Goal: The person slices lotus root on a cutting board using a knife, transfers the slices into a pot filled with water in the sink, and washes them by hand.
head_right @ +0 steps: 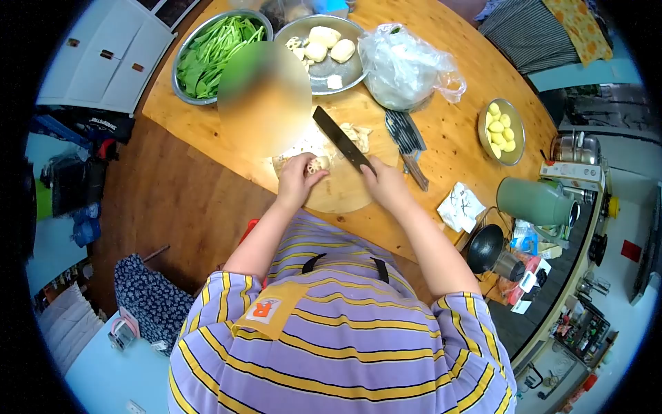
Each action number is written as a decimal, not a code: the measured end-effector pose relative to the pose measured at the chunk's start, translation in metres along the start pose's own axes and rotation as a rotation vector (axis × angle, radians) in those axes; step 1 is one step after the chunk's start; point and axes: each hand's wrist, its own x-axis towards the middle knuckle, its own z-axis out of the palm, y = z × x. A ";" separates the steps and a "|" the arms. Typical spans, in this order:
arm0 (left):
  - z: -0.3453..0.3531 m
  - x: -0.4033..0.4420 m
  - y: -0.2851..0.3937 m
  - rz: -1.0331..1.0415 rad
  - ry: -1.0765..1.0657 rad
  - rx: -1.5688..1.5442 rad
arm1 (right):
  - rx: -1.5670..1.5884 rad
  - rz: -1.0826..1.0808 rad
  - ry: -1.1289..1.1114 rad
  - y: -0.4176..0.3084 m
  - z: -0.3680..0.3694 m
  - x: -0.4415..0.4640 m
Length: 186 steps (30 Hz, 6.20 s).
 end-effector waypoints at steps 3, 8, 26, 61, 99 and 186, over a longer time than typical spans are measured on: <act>0.003 0.004 0.005 -0.198 0.036 0.004 | -0.026 0.003 -0.012 -0.007 -0.005 -0.012; 0.000 -0.004 0.012 -0.101 0.144 0.036 | -0.192 -0.037 -0.060 -0.025 -0.012 -0.037; 0.010 -0.021 -0.006 -0.036 0.250 -0.131 | -0.277 -0.041 -0.183 -0.038 0.012 -0.023; -0.004 0.145 0.084 0.203 0.344 -0.076 | 0.593 0.025 0.143 -0.038 0.014 0.009; 0.018 0.090 0.018 0.411 -0.177 -0.118 | -0.083 0.239 0.117 -0.006 -0.028 -0.043; 0.039 0.059 0.048 0.161 -0.092 -0.143 | -0.063 0.341 0.160 0.024 -0.070 -0.058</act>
